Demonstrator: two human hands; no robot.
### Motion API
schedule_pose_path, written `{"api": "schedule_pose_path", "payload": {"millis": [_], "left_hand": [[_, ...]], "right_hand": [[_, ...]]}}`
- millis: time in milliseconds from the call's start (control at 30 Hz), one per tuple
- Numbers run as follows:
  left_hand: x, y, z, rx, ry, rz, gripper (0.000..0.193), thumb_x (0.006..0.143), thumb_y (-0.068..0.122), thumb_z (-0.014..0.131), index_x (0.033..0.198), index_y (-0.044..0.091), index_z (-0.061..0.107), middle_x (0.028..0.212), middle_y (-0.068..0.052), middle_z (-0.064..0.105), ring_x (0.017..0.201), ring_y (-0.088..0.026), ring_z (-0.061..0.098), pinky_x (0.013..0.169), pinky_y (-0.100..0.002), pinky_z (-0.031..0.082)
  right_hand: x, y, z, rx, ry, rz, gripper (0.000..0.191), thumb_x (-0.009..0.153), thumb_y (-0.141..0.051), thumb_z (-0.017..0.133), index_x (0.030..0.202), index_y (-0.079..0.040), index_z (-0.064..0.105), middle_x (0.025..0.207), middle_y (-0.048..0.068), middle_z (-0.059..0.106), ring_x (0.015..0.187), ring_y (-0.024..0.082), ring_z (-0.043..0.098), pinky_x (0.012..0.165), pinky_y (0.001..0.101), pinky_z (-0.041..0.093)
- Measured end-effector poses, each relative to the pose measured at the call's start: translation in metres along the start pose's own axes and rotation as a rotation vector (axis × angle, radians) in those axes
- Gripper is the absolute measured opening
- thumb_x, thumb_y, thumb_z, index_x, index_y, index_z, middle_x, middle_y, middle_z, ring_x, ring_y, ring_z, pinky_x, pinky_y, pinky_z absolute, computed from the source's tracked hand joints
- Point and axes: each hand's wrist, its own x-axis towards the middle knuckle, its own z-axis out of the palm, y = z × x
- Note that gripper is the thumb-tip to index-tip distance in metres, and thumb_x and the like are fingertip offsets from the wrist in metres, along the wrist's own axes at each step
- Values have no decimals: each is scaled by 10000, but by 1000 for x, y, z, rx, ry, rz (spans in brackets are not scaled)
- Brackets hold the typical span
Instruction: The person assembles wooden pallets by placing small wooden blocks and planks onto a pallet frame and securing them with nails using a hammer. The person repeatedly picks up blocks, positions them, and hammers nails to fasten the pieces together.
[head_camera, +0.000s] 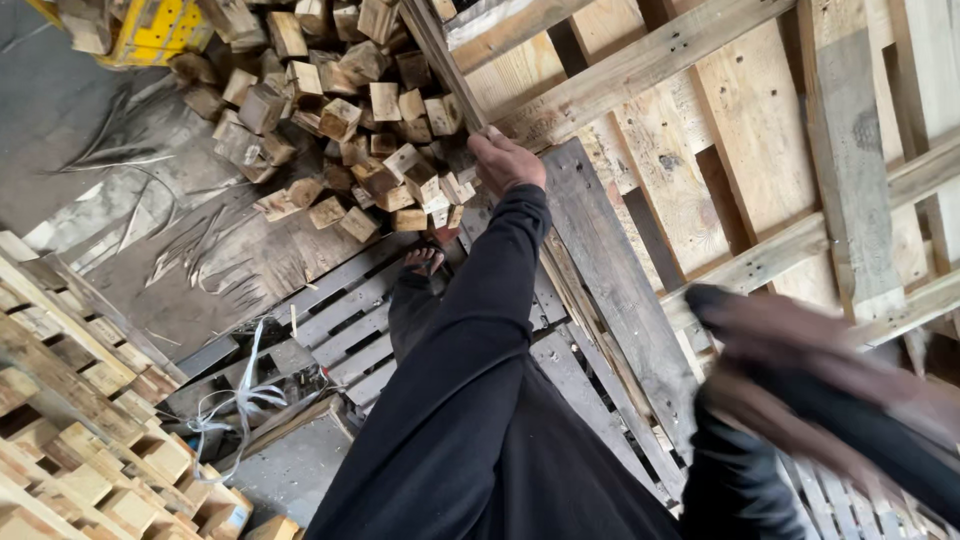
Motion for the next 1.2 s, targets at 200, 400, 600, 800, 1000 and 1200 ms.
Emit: {"api": "schedule_pose_path", "payload": {"millis": [200, 400, 600, 800, 1000, 1200], "left_hand": [[-2, 1, 1, -57, 153, 151, 345, 1110, 272, 347, 1253, -9, 487, 1050, -260, 634, 876, -435, 658, 721, -535, 503], [-5, 1, 2, 46, 1, 15, 338, 1116, 305, 370, 1140, 1, 516, 918, -212, 624, 777, -421, 627, 724, -567, 444], [20, -14, -17, -502, -386, -376, 236, 1044, 332, 487, 1044, 115, 578, 860, -84, 636, 624, -277, 513, 546, -472, 397], [32, -43, -87, -1097, -1231, -565, 249, 1094, 135, 502, 1223, -22, 646, 1023, -171, 729, 841, -262, 719, 724, -363, 608], [-2, -44, -106, -987, -1294, -520, 187, 1031, 112, 642, 1143, -38, 660, 1104, -163, 742, 1023, -303, 736, 925, -402, 623], [-5, -57, -109, -837, -1294, -439, 143, 995, 128, 694, 1029, -11, 682, 1085, -166, 743, 1037, -324, 739, 949, -438, 628]], "right_hand": [[-76, 26, 61, -214, -635, 986, 537, 1018, -560, 485, 948, -38, 588, 639, 131, 598, 575, 252, 604, 551, 432, 488], [-62, 20, 75, -123, -582, 1016, 548, 1032, -559, 500, 956, -19, 552, 614, 91, 552, 540, 186, 559, 521, 378, 441], [-93, -14, 55, 181, -297, 1346, 390, 992, -412, 602, 1017, -34, 511, 670, 16, 539, 522, 109, 529, 442, 285, 459], [-175, -62, 60, 375, 42, 1403, 358, 979, -324, 647, 1135, -65, 457, 741, 2, 523, 549, 84, 498, 457, 269, 438], [-196, -40, 81, 288, -55, 1552, 326, 1020, -356, 589, 1061, -51, 485, 694, 10, 529, 500, 106, 508, 444, 278, 449], [-190, -63, 65, 217, -82, 1530, 309, 986, -324, 627, 1052, -46, 510, 693, 25, 563, 506, 106, 525, 441, 295, 455]]}}
